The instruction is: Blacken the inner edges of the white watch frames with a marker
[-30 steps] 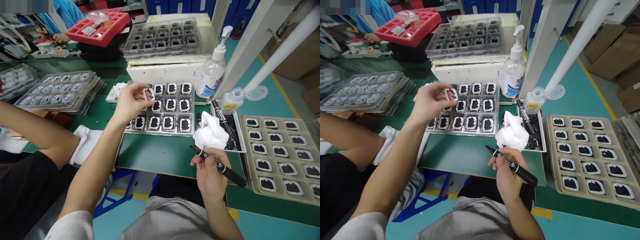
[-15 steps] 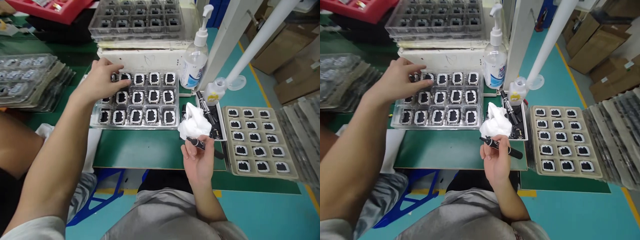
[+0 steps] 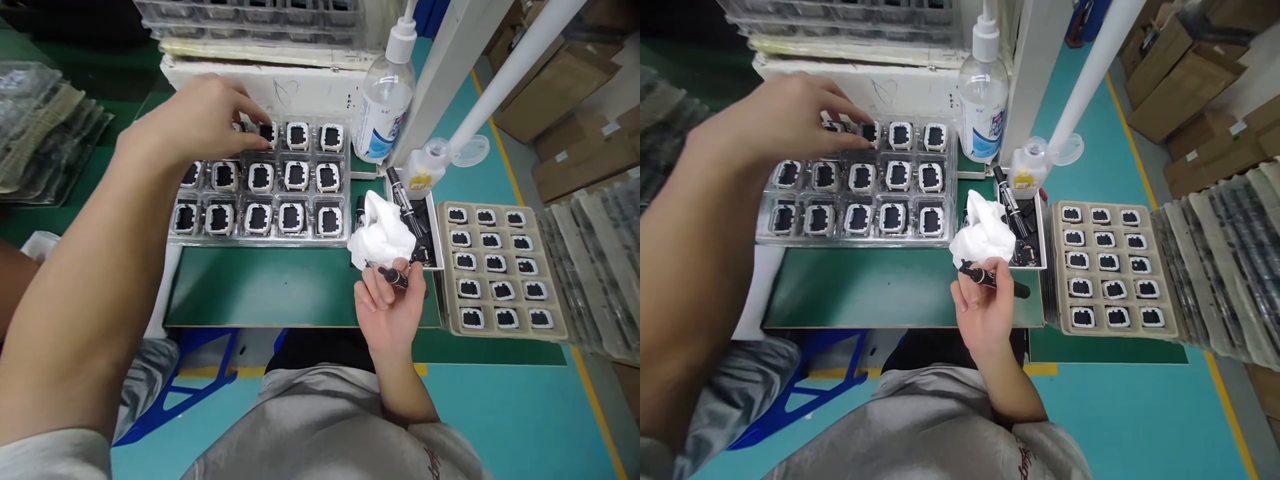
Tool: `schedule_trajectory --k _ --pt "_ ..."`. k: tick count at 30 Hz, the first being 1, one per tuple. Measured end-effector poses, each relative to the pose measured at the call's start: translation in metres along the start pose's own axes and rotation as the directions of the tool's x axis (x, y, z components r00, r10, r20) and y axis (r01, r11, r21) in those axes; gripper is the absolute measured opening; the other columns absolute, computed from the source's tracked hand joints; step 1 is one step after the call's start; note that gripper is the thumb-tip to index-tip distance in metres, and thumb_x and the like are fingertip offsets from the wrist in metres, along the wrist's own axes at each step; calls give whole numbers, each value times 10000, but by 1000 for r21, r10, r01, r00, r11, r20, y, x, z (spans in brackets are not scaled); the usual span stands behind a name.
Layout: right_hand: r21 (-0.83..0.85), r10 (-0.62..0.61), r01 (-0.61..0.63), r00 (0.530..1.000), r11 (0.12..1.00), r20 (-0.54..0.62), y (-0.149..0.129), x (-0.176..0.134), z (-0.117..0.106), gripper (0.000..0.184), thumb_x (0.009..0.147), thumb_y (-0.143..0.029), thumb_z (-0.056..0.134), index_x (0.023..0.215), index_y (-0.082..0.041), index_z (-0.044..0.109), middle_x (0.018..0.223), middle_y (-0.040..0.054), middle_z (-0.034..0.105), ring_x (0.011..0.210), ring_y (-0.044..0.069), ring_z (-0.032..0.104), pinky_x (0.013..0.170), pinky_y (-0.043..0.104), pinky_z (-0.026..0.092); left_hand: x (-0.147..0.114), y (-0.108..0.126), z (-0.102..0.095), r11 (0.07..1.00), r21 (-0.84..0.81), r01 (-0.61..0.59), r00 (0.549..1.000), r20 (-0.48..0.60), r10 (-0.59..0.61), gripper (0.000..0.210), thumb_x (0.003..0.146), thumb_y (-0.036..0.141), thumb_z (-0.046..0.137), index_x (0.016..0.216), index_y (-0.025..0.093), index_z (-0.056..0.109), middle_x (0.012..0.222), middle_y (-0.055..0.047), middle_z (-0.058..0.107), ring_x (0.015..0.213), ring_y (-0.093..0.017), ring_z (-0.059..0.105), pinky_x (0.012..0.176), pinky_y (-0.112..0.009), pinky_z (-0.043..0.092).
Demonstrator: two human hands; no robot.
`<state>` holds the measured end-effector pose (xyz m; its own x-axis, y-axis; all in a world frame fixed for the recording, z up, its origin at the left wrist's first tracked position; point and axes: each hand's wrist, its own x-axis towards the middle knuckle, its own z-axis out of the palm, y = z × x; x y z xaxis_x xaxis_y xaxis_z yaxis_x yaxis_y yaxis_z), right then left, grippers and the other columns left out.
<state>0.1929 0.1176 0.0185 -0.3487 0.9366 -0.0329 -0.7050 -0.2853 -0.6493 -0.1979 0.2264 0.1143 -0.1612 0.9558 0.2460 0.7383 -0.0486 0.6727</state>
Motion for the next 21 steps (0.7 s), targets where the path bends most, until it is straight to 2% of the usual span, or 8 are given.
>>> schedule_trajectory --k 3,5,8,10,13,16,19,21 --pt "19 -10 10 1000 1000 21 0 0 -1 429 1108 -699 922 917 -343 780 592 -133 228 520 149 150 436 224 326 3 5 -6 937 347 -48 987 162 -9 469 929 400 1036 1237 56 947 1114 -29 735 1474 -451 739 1424 -950 299" --pt "12 -10 10 1000 1000 19 0 0 -1 435 1101 -707 925 911 -344 779 586 -134 226 518 150 149 436 224 337 6 9 -7 918 394 -36 986 163 -32 489 915 384 1074 1254 61 934 1095 -12 757 1485 -459 748 1427 -928 342" --pt "4 -6 6 1000 1000 13 0 0 0 440 1089 -705 936 896 -343 774 582 -135 222 520 153 141 435 227 343 11 15 -4 942 320 104 983 114 -147 484 873 354 1159 1194 98 904 1126 19 820 1598 -416 700 1538 -831 284" --pt "13 -10 10 1000 1000 23 0 0 0 417 1096 -679 934 899 -344 782 588 -132 235 523 152 138 438 222 340 14 20 -1 953 219 210 969 83 -233 457 800 157 1198 1138 132 891 1155 42 847 1621 -318 677 1616 -695 215" --pt "12 -4 4 999 1000 34 -1 1 -1 378 1102 -623 931 893 -341 790 590 -128 260 527 149 139 446 216 344 16 25 1 960 87 266 959 76 -272 539 646 -136 1131 1038 145 890 936 84 749 1471 -223 699 1634 -564 186" --pt "-14 12 -11 1000 1000 11 -1 1 -3 363 1072 -603 952 877 -340 793 583 -130 270 527 147 137 450 223 354 15 27 2 973 54 225 970 86 -229 502 679 -171 1072 1045 132 909 834 111 620 1236 -190 710 1585 -469 292" --pt "-33 12 -13 1000 999 -24 0 1 -4 363 1035 -607 980 871 -338 799 580 -133 272 529 141 136 457 224 363 14 25 1 973 88 213 971 87 -221 495 729 -139 1071 1113 140 930 903 101 667 1029 -153 645 1450 -316 445" --pt "-35 15 -16 999 999 -28 0 1 -4 356 1030 -592 986 869 -336 797 582 -133 284 531 138 137 461 223 367 13 24 0 971 137 197 974 85 -210 503 706 -96 1109 1119 135 938 969 84 720 989 -140 618 1389 -268 499"
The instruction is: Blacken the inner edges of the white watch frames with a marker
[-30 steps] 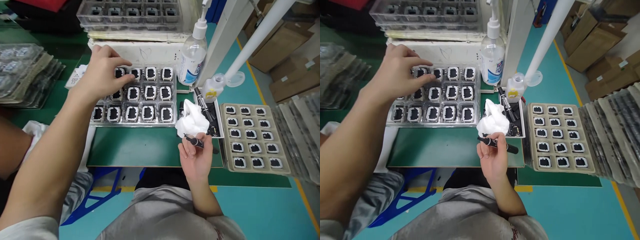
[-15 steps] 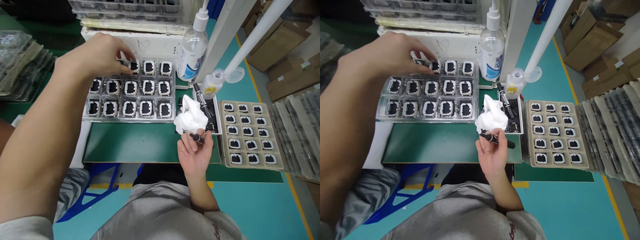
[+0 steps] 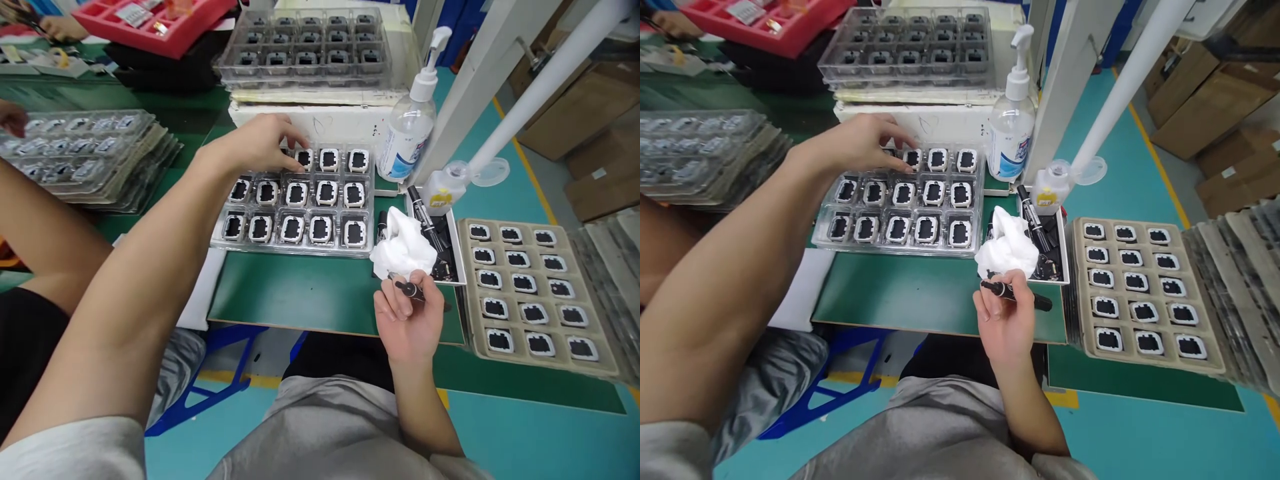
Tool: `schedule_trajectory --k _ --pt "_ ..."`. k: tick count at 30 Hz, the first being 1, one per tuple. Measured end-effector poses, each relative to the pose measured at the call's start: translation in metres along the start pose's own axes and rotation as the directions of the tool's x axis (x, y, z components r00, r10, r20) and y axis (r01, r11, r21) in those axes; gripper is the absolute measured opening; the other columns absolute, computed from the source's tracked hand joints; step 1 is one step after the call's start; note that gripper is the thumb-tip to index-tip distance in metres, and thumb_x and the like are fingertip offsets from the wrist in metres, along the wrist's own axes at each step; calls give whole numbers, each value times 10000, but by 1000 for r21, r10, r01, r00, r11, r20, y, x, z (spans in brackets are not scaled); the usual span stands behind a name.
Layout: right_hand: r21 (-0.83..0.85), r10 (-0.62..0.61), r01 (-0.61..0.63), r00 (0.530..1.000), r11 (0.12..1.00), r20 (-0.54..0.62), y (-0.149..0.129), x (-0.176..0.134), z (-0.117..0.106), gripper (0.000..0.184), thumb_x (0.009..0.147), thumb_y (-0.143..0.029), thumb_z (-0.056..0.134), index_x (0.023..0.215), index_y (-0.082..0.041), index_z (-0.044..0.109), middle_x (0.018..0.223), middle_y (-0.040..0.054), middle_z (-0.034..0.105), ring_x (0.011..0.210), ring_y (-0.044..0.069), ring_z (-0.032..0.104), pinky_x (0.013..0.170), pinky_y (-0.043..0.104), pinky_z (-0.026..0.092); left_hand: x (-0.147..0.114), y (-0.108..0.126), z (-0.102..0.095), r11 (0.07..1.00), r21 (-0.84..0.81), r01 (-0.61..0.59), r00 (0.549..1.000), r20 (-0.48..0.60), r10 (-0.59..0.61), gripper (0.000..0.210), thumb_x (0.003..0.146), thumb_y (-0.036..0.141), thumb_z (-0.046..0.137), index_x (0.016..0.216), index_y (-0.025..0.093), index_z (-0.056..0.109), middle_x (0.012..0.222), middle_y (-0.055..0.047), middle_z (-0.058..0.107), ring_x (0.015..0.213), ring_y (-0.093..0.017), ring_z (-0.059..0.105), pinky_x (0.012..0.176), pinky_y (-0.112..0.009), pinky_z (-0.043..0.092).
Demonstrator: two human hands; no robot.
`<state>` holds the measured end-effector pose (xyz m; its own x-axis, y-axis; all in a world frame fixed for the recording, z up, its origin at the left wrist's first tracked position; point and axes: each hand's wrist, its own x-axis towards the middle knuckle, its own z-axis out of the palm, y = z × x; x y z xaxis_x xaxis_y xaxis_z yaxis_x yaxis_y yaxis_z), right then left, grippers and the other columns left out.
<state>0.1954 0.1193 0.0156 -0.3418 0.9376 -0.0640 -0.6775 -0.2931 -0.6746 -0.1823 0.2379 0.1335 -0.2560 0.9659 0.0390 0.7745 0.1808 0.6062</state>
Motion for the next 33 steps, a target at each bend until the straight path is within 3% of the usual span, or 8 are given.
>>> schedule_trajectory --k 5,8,11,13,15,21,26,33 --pt "9 -7 6 999 1000 38 -3 0 2 344 1048 -564 975 866 -336 794 581 -131 291 524 135 123 459 219 349 -9 -5 -7 992 78 -95 994 -49 99 427 835 131 1102 1214 31 933 1167 20 812 1060 -130 716 1404 -411 578" --pt "-22 -4 5 999 1000 52 -5 0 2 362 1059 -571 956 855 -334 773 570 -129 292 518 137 122 455 228 354 -27 -12 -9 995 -79 -64 987 -152 51 531 744 136 1166 1188 11 903 1015 20 820 942 -129 726 1328 -544 669" --pt "-47 -5 7 999 999 47 -6 -2 2 369 1078 -557 934 848 -329 757 574 -123 327 515 132 133 458 227 360 -67 -16 1 922 -345 -173 969 -226 97 695 606 279 1277 1157 105 891 1005 -8 836 885 -156 742 1118 -494 781" --pt "-71 -19 22 999 997 40 -5 -4 4 361 1080 -556 937 854 -333 766 572 -119 360 510 129 163 461 226 368 -106 -14 18 833 -489 -259 950 -285 128 746 587 415 1291 1178 181 900 1129 -50 851 908 -197 783 895 -423 805" --pt "-115 -52 56 998 992 33 -3 -6 6 339 1072 -571 961 877 -344 801 571 -111 413 502 127 228 473 230 396 -151 -7 43 769 -568 -295 940 -315 129 670 641 378 1264 1201 228 928 1227 -82 846 885 -204 808 766 -375 790" --pt "-285 -195 220 974 933 113 6 -13 8 209 1071 -557 1015 1036 -368 934 672 -58 686 547 137 535 531 269 512 -252 24 122 633 -766 -114 980 -190 -54 502 865 208 1128 1318 274 922 1211 -75 891 929 -211 893 861 -326 811" --pt "-485 -240 310 949 818 202 8 -27 1 155 1113 -390 964 1261 -359 929 898 7 831 767 216 747 657 385 623 -265 36 151 593 -803 -51 971 -180 -160 505 868 167 1121 1314 301 925 1142 -35 885 938 -209 902 893 -328 818" --pt "-563 -289 401 915 723 280 10 -32 9 235 1081 -254 923 1301 -335 908 947 30 859 741 233 791 642 424 671 -266 34 154 631 -773 -66 975 -184 -122 526 892 125 1104 1356 304 935 1150 -28 910 951 -200 925 942 -301 820"
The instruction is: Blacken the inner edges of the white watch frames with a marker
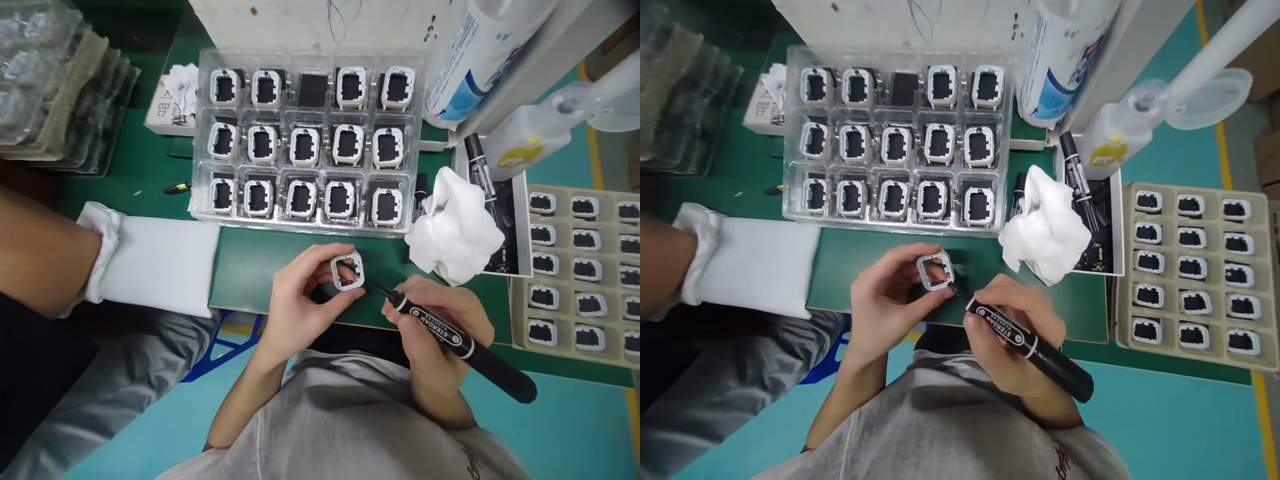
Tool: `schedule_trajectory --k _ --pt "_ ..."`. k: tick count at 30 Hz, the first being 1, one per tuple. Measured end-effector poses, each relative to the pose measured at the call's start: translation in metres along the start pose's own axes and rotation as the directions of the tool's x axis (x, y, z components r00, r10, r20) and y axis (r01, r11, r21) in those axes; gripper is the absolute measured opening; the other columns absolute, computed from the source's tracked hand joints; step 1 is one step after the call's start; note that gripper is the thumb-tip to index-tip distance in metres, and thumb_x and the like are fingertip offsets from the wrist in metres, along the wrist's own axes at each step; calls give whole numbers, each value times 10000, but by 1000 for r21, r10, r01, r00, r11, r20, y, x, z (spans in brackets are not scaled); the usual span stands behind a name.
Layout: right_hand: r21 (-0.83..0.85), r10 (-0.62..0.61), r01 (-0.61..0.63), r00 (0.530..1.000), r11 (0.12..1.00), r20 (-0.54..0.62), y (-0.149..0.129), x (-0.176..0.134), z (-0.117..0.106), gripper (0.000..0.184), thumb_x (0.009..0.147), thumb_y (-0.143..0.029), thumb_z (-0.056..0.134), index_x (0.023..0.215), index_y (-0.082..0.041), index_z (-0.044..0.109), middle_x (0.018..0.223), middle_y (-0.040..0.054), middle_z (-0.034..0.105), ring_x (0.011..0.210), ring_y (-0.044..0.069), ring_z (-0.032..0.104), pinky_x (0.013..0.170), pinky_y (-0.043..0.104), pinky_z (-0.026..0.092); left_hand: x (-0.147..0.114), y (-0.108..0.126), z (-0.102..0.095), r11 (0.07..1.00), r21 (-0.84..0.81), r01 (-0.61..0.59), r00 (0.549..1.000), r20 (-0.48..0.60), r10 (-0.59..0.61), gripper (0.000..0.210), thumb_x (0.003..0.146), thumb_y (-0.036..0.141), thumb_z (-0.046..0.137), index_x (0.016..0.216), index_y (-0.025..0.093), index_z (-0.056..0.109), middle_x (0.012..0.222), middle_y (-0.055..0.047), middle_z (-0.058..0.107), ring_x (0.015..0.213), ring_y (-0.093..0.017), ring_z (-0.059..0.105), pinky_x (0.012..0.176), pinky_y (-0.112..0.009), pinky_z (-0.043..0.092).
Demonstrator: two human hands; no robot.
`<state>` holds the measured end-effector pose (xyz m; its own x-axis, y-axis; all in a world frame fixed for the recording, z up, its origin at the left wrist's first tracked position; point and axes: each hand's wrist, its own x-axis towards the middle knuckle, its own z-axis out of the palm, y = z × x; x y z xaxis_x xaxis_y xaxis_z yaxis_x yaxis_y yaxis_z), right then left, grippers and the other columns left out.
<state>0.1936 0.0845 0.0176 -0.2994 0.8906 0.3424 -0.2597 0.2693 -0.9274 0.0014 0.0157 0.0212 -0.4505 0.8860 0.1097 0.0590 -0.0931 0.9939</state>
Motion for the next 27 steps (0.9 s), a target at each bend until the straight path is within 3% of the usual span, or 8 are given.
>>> schedule_trajectory --k 3,6,8,11,14,27 --pt "-113 -106 100 993 988 -48 0 6 9 165 1065 -254 922 1215 -308 880 851 -15 819 644 201 772 766 472 808 -1 -1 -2 999 41 -13 999 31 12 499 933 143 1078 1385 269 907 1121 -34 933 980 -226 955 964 -308 828" --pt "-219 -239 247 969 944 63 -2 14 14 203 1051 -150 841 1199 -289 830 759 -83 754 545 142 673 996 565 877 -2 0 -4 992 93 -81 994 78 74 468 986 114 1023 1408 256 879 1182 -34 953 1032 -218 971 1010 -275 814" --pt "-265 -259 286 957 921 135 -4 18 15 313 1007 -54 823 1219 -285 819 783 -86 760 572 141 691 1049 567 881 -3 1 -4 982 136 -129 987 112 114 480 1011 98 1008 1432 278 865 1223 -17 957 1057 -198 971 1039 -248 798" --pt "-310 -313 353 934 883 173 -6 20 14 423 953 36 826 1261 -255 828 833 -54 801 643 169 774 990 500 897 -4 2 -5 962 212 -174 979 145 145 481 1058 103 974 1474 307 847 1278 -12 954 1072 -185 963 1041 -241 790" --pt "-366 -338 390 920 845 199 -6 19 15 433 945 51 837 1292 -208 838 854 -20 826 644 185 775 994 525 901 -6 3 -6 939 286 -190 975 167 146 474 1081 108 950 1496 312 844 1295 -23 951 1066 -191 953 1023 -258 786" --pt "-406 -319 369 929 836 187 -11 18 15 432 884 63 861 1230 -195 834 891 15 836 693 205 809 952 500 902 -8 3 -7 915 338 -218 970 180 165 470 1123 113 905 1535 327 834 1312 -44 941 1039 -192 926 964 -287 761"
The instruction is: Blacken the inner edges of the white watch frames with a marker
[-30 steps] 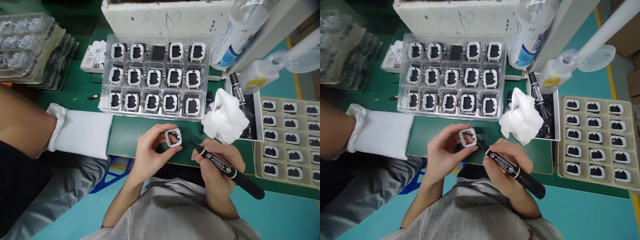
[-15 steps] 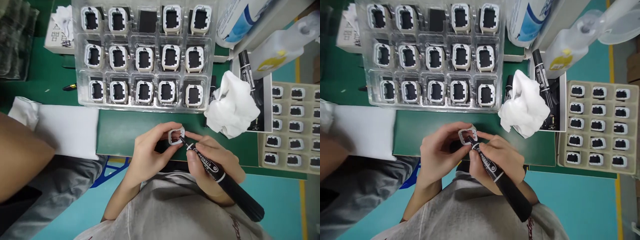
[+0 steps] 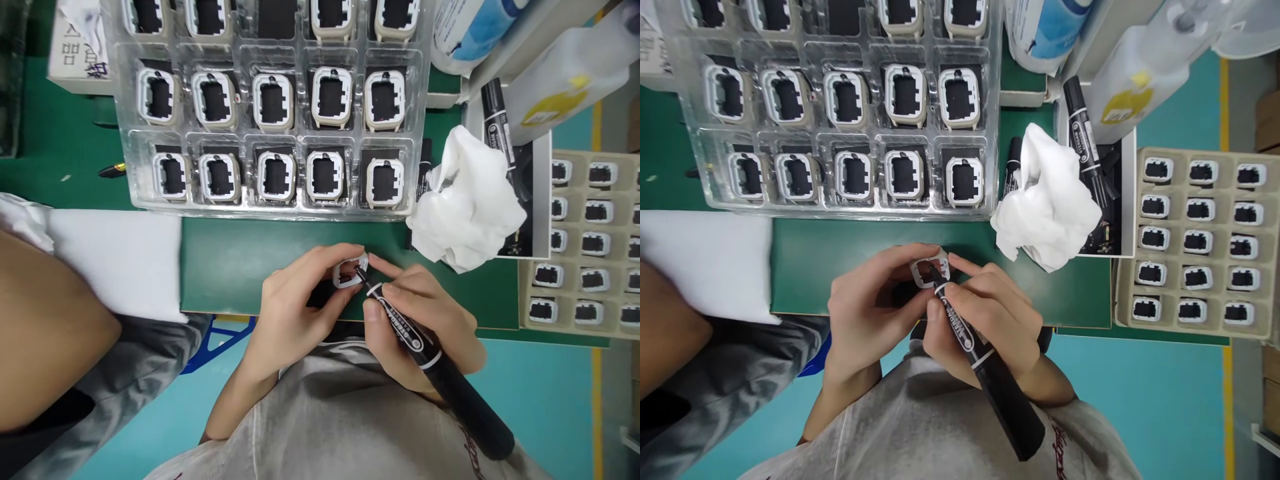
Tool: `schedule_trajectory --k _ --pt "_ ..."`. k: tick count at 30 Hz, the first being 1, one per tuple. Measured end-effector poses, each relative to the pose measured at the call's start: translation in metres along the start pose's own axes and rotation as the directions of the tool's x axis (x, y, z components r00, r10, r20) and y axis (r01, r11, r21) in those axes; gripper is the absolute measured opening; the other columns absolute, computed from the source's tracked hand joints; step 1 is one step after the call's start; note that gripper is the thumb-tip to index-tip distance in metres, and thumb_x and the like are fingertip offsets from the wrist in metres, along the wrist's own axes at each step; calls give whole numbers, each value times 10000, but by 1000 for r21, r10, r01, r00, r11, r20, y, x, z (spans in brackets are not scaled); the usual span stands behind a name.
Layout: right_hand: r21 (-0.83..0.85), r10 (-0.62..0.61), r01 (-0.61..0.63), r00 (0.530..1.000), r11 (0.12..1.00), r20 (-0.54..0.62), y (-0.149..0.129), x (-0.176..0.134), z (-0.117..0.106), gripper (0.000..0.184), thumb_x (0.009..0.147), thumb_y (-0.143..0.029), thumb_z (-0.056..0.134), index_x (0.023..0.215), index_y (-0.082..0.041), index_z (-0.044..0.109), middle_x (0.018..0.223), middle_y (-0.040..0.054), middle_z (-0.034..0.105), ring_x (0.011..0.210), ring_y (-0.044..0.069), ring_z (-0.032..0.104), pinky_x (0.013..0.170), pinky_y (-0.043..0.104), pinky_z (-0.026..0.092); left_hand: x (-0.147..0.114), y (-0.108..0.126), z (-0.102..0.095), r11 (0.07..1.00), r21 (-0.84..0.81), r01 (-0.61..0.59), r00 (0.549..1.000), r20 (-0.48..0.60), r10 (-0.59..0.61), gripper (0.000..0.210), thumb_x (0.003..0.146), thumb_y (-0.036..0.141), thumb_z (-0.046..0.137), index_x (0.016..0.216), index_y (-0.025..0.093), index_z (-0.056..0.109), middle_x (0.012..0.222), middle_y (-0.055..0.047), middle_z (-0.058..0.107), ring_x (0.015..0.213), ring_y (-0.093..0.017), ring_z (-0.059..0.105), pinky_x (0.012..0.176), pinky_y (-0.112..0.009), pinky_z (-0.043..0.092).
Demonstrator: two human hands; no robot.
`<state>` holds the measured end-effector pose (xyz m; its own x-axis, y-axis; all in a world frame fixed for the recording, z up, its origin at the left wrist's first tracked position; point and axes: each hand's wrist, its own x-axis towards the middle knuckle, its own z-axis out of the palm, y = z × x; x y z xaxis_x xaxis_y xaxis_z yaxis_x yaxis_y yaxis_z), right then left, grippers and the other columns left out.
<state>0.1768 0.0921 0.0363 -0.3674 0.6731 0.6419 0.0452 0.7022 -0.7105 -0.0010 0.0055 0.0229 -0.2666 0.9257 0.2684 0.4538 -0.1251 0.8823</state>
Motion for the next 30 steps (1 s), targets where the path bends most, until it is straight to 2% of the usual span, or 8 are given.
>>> schedule_trajectory --k 3,9,17,20,23,25,28,30 --pt "1 25 -25 1000 1000 9 0 -1 1 412 886 27 871 1213 -221 835 902 6 836 687 205 795 932 509 901 0 -1 0 1000 -7 -6 1000 3 6 463 1130 127 908 1540 325 831 1307 -44 938 1047 -191 924 972 -288 759" --pt "-2 -6 6 1000 1000 -15 1 -3 4 354 907 29 850 1178 -196 823 913 20 804 688 186 731 945 520 898 0 0 0 1000 -16 6 1000 10 -6 445 1138 135 897 1534 329 835 1293 -37 936 1019 -180 911 941 -273 744" --pt "44 34 -34 999 998 -6 -3 -3 3 321 962 6 834 1212 -195 826 912 20 822 716 198 796 1026 543 888 0 0 -2 997 -67 50 999 23 -48 471 1120 132 917 1533 349 847 1276 -27 942 1040 -194 930 971 -275 763" --pt "78 61 -64 997 995 35 0 0 -4 380 973 20 839 1268 -219 819 931 6 843 736 204 830 1029 536 892 0 -1 -1 996 -80 37 999 20 -36 500 1098 126 947 1539 338 845 1281 -30 943 1040 -188 934 983 -263 775" --pt "103 95 -109 987 989 132 4 0 -9 442 978 29 851 1292 -279 810 933 -25 860 733 210 865 1050 526 891 0 -1 -1 997 -77 16 1000 12 -15 516 1079 115 965 1535 328 846 1256 -27 945 1002 -181 931 969 -255 785" --pt "92 90 -100 990 991 108 6 -2 -9 452 974 30 862 1291 -289 817 932 -28 873 723 216 874 1035 510 896 0 0 0 998 -62 11 1000 7 -10 511 1074 119 972 1525 326 852 1239 -27 948 983 -183 932 957 -258 793" --pt "52 45 -45 999 998 -1 5 -5 -4 418 972 23 880 1278 -259 841 892 -21 880 692 221 864 965 481 908 -2 2 1 1000 -12 19 1000 0 -19 475 1086 178 984 1518 334 860 1223 -32 956 957 -197 939 940 -280 809" --pt "44 60 -60 998 997 1 2 -6 -2 365 984 8 879 1243 -248 854 862 -24 877 675 217 855 946 473 911 -3 3 1 1000 11 27 1000 -11 -27 447 1097 231 993 1511 335 862 1232 -36 963 951 -209 946 946 -305 825"
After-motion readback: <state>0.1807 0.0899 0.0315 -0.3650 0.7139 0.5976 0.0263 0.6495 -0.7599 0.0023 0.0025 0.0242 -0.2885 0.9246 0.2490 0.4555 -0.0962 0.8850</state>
